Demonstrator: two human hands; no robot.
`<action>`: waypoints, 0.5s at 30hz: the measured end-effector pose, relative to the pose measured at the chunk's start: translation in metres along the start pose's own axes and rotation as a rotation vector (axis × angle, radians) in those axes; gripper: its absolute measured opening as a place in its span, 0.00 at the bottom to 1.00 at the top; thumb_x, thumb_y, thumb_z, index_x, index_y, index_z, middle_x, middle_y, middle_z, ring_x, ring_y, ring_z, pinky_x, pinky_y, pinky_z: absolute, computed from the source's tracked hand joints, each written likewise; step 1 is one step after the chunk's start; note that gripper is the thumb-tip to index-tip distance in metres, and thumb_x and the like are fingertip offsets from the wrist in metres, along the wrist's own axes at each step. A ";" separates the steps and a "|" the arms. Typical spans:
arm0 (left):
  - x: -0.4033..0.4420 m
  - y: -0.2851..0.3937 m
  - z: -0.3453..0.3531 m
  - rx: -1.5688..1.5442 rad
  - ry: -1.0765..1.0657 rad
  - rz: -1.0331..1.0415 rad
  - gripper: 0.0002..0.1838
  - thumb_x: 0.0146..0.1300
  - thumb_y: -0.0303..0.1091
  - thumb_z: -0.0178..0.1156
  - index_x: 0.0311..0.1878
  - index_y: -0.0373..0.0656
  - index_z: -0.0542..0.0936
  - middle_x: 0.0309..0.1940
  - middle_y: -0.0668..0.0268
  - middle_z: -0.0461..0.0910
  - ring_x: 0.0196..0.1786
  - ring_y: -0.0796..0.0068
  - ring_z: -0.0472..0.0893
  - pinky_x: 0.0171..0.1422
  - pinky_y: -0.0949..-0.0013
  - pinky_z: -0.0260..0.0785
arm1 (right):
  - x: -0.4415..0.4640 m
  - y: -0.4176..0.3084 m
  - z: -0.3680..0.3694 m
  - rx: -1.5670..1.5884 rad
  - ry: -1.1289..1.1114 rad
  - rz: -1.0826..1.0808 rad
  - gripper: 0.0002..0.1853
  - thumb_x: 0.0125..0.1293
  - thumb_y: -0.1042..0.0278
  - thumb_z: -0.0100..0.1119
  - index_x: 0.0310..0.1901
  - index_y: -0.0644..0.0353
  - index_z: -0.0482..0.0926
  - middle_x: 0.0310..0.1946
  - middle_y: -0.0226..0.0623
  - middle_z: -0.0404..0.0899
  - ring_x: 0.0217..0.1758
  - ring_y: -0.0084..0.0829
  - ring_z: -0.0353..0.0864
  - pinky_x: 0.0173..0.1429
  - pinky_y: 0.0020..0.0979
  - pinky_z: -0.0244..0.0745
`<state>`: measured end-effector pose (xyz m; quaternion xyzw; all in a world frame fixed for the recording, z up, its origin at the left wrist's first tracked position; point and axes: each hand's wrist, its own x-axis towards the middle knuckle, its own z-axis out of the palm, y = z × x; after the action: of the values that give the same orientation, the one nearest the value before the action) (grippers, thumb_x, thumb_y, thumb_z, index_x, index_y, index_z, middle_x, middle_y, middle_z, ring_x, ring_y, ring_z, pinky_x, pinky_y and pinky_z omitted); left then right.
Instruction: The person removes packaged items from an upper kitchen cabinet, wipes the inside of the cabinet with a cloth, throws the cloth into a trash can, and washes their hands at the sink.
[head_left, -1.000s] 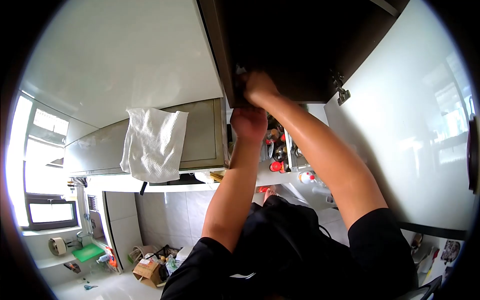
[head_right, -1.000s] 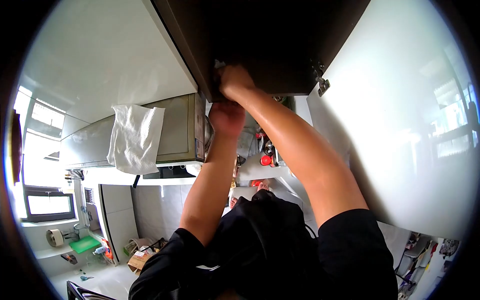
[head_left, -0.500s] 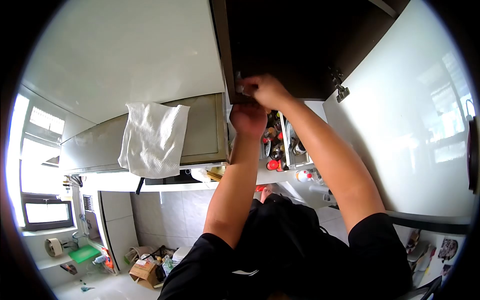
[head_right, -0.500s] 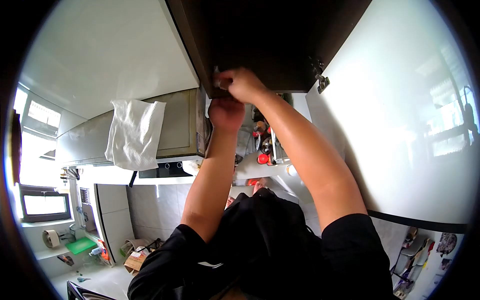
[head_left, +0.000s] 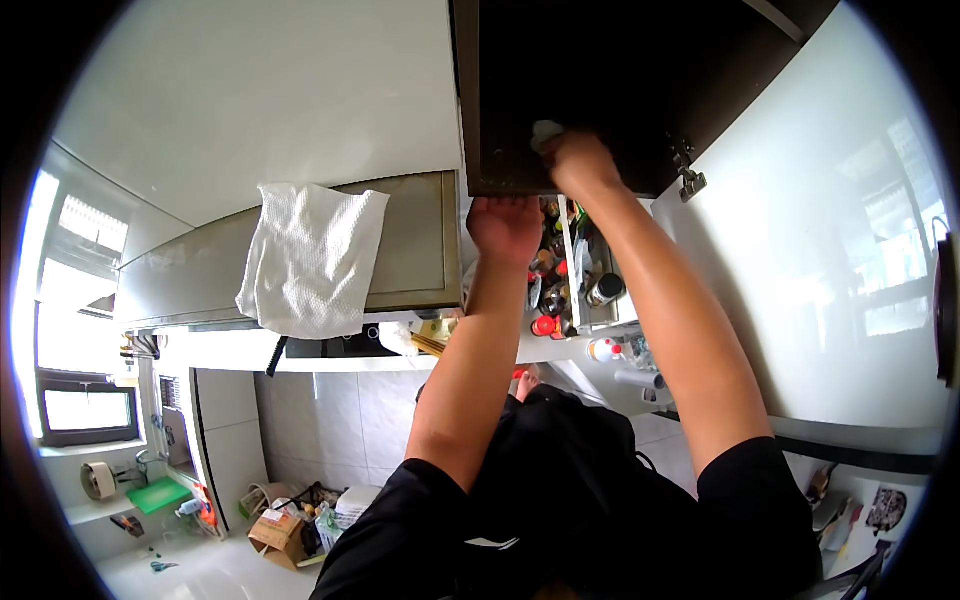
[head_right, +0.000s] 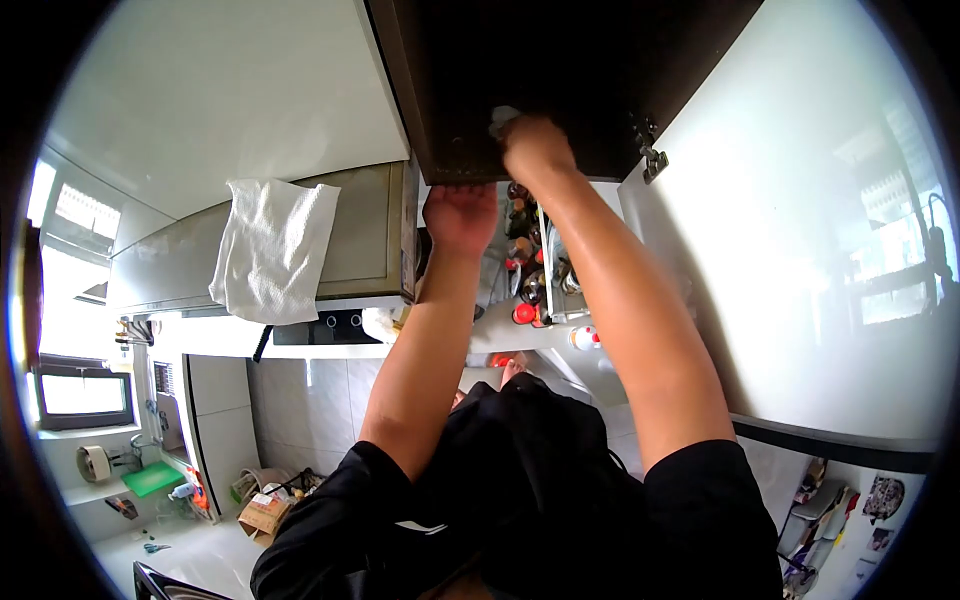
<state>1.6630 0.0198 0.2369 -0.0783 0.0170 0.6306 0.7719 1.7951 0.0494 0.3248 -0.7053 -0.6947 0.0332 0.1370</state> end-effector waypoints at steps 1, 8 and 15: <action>0.001 0.000 -0.002 0.000 0.001 0.001 0.21 0.73 0.38 0.43 0.60 0.41 0.79 0.59 0.59 0.81 0.65 0.60 0.77 0.75 0.52 0.66 | -0.001 -0.010 0.006 0.013 -0.017 -0.002 0.13 0.63 0.68 0.58 0.47 0.53 0.88 0.47 0.48 0.86 0.52 0.50 0.85 0.57 0.43 0.81; 0.011 0.003 -0.016 0.023 -0.117 -0.045 0.21 0.69 0.38 0.42 0.57 0.42 0.80 0.57 0.59 0.82 0.61 0.58 0.79 0.69 0.51 0.70 | -0.003 -0.050 0.029 0.112 -0.001 -0.075 0.11 0.61 0.68 0.59 0.43 0.52 0.88 0.42 0.48 0.86 0.46 0.54 0.85 0.51 0.48 0.82; 0.001 -0.001 -0.005 -0.005 -0.156 -0.056 0.21 0.64 0.38 0.42 0.53 0.43 0.79 0.53 0.58 0.82 0.60 0.58 0.80 0.66 0.51 0.71 | -0.006 -0.059 0.033 0.133 0.009 -0.224 0.08 0.59 0.71 0.61 0.38 0.56 0.87 0.41 0.47 0.86 0.45 0.54 0.85 0.49 0.46 0.82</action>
<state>1.6641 0.0197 0.2319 -0.0312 -0.0471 0.6129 0.7881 1.7301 0.0483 0.3062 -0.6128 -0.7648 0.0604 0.1895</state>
